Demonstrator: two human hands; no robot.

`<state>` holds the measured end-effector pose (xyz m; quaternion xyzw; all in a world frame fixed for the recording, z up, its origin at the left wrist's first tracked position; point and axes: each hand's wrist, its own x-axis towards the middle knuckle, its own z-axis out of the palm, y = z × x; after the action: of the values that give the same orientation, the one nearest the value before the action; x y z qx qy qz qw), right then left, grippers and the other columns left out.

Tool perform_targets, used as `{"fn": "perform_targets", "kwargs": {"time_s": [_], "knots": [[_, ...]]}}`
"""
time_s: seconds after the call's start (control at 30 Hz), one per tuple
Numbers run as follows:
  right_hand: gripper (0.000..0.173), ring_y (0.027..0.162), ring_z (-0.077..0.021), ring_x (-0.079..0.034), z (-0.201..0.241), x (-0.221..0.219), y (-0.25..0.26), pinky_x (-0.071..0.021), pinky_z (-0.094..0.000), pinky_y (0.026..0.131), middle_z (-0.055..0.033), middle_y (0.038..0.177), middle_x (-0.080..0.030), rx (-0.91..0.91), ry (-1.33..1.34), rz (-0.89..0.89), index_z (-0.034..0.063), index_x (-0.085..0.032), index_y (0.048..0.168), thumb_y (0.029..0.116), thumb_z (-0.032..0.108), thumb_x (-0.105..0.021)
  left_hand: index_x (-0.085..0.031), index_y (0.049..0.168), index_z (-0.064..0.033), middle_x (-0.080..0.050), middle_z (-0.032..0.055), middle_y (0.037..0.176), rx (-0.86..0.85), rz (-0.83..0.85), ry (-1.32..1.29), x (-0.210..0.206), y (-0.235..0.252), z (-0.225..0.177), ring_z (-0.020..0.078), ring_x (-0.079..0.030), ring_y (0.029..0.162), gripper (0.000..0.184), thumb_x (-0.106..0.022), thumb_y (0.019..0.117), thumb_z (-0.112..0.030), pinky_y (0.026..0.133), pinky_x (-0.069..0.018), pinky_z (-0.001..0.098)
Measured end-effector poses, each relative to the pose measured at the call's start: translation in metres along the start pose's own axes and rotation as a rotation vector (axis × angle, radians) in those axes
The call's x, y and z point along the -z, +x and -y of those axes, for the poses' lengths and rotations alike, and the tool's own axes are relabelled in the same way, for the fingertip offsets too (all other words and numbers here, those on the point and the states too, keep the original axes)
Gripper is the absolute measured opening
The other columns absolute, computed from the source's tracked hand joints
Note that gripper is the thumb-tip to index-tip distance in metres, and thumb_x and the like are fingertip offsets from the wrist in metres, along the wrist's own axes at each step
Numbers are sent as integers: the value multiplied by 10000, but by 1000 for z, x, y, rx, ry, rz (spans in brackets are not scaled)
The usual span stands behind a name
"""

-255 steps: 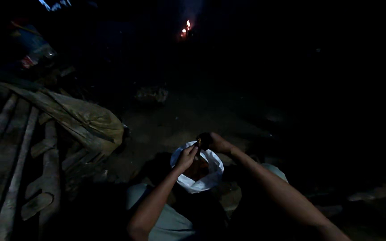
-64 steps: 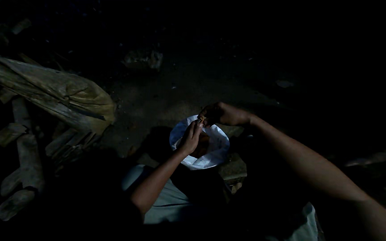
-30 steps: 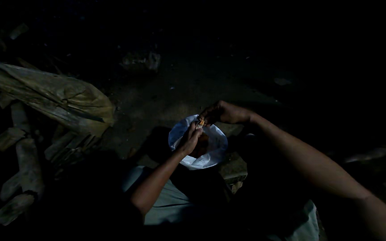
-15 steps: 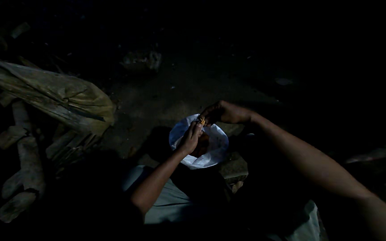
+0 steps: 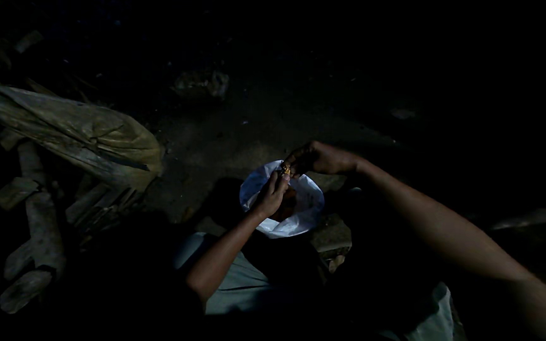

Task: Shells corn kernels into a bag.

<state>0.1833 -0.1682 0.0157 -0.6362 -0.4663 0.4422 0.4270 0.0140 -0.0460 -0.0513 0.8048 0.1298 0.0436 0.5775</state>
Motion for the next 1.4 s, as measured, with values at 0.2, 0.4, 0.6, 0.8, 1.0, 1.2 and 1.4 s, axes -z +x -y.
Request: {"fn": "perform_targets", "kwargs": {"time_s": [0.2, 0.4, 0.6, 0.8, 1.0, 1.2, 1.4], "knots": [[145, 798, -88, -706, -5, 1, 2, -602, -251, 788, -63, 914, -724, 28, 13, 6, -51, -691, 1070, 942, -91, -633, -450, 1371, 86, -602, 189, 1089, 20, 20, -25, 1, 0, 1, 218, -593, 972, 450, -324, 1086, -239, 893, -499, 385], [143, 787, -82, -709, -9, 0, 3, -605, -250, 780, -61, 907, -727, 59, -6, -4, -45, -698, 1057, 930, -89, -650, -483, 1333, 68, -583, 145, 1049, 71, -23, -60, 0, -3, -11, 174, -571, 938, 495, -272, 1122, -327, 879, -491, 341], [132, 787, -87, -703, -9, -1, 4, -599, -252, 783, -64, 894, -725, 68, -34, 5, -42, -704, 1049, 934, -79, -653, -507, 1312, 67, -610, 170, 1064, 24, -34, -26, 0, -1, -3, 197, -607, 938, 497, -279, 1128, -334, 873, -516, 366], [145, 803, -91, -702, -3, -2, 2, -597, -257, 795, -74, 920, -721, 37, -48, 2, -53, -698, 1068, 937, -85, -645, -525, 1277, 58, -595, 123, 996, 9, -46, -49, -1, -2, -3, 158, -584, 895, 483, -249, 1120, -306, 846, -505, 339], [140, 806, -88, -708, 0, -2, 1, -601, -256, 802, -64, 914, -724, 37, -27, 2, -53, -696, 1065, 942, -86, -638, -491, 1294, 68, -563, 83, 968, 25, -47, -135, -2, -2, -5, 100, -554, 858, 468, -254, 1082, -276, 811, -486, 273], [131, 797, -77, -699, 0, -4, 1, -597, -247, 789, -57, 907, -720, 55, -43, 1, -51, -696, 1058, 944, -79, -639, -525, 1281, 66, -598, 148, 1001, 12, -60, -6, -1, -1, -4, 172, -591, 882, 470, -317, 1128, -327, 831, -515, 335], [123, 782, -82, -701, -6, -3, 3, -599, -250, 775, -59, 879, -721, 82, -49, 0, -50, -701, 1038, 930, -85, -654, -514, 1284, 67, -605, 169, 1024, 20, -32, 26, 0, 1, 2, 217, -603, 916, 444, -335, 1122, -306, 855, -515, 390]]}}
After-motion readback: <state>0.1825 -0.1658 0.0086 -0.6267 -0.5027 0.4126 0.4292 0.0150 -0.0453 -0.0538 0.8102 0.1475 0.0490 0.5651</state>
